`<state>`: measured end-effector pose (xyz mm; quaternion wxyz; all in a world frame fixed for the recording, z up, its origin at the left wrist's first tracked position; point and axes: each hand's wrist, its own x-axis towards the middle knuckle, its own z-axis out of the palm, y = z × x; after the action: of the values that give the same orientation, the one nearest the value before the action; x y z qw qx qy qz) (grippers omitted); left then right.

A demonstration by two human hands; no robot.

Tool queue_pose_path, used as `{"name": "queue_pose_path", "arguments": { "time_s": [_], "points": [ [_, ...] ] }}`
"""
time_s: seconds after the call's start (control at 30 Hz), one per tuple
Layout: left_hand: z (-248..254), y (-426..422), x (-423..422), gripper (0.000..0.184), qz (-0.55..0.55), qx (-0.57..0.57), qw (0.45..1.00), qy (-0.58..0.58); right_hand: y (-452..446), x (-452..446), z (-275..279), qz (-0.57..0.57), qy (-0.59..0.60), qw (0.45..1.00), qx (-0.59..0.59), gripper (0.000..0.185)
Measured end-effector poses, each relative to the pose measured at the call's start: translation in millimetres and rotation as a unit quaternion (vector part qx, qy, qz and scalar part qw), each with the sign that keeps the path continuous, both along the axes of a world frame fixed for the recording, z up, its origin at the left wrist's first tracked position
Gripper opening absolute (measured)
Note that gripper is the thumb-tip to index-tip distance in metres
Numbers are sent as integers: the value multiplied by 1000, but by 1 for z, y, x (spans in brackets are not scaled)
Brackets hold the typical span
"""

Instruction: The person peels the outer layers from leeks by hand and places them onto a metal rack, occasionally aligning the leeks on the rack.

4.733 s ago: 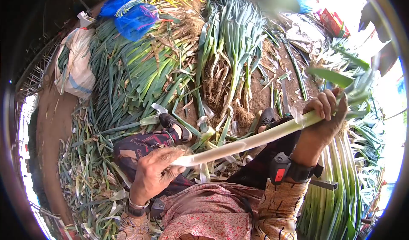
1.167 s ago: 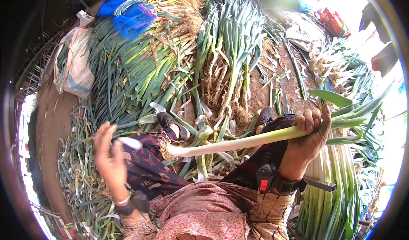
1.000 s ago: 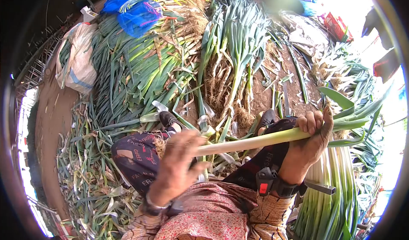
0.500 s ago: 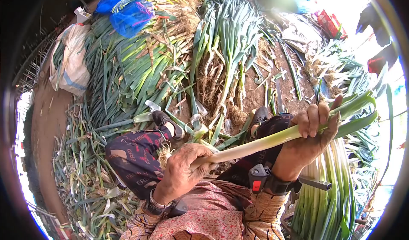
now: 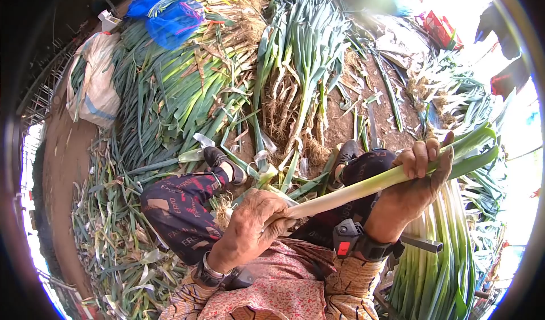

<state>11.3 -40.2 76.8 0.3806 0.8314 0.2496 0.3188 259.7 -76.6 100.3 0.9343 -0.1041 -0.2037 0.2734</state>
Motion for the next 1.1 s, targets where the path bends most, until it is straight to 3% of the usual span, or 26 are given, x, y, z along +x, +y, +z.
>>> {"name": "queue_pose_path", "arguments": {
  "time_s": [0.3, 0.4, 0.43, 0.47, 0.5, 0.53, 0.6, 0.67, 0.7, 0.73, 0.8, 0.87, 1.03, 1.1],
  "points": [
    [-4, 6, -12, 24, -4, 189, 982, -25, -3, 9, -3, -28, 51, 994, -89, 21],
    [-1, 14, -27, 24, -10, 108, 987, -118, -2, 14, -7, -41, 37, 993, -102, 19],
    [-4, 12, -33, 20, 22, -4, 979, -204, -2, 14, -8, -45, 42, 993, -101, 19],
    [-10, 7, -41, 19, 52, -168, 928, -328, -3, 14, -8, -49, 47, 993, -100, 20],
    [-2, 6, -48, 22, 121, -232, 885, -384, -4, 17, -10, -44, 54, 994, -89, 20],
    [7, 14, -64, 24, 104, -296, 847, -429, -6, 21, -12, -38, 60, 995, -77, 20],
    [9, 29, -96, 22, 133, -245, 841, -465, -8, 25, -14, -35, 58, 996, -61, 20],
    [17, 36, -109, 19, 250, -163, 868, -396, -9, 26, -15, -42, 44, 997, -52, 21],
    [15, 39, -117, 20, 292, -69, 926, -228, -9, 24, -14, -41, 45, 997, -49, 23],
    [28, 35, -107, 22, 317, -28, 946, -65, -7, 20, -12, -43, 43, 997, -53, 23],
    [30, 31, -84, 43, 192, 96, 974, 72, -3, 11, -9, -47, 38, 996, -62, 23],
    [29, 17, -47, 60, 140, 109, 983, 54, 1, 3, -6, -42, 25, 996, -71, 22],
    [19, -1, -4, 29, 142, 231, 960, 67, 2, 1, -7, -54, 47, 993, -89, 20],
    [16, 0, -3, 27, 136, 259, 953, 85, -1, 3, -8, -55, 39, 993, -94, 20]
  ]
}}
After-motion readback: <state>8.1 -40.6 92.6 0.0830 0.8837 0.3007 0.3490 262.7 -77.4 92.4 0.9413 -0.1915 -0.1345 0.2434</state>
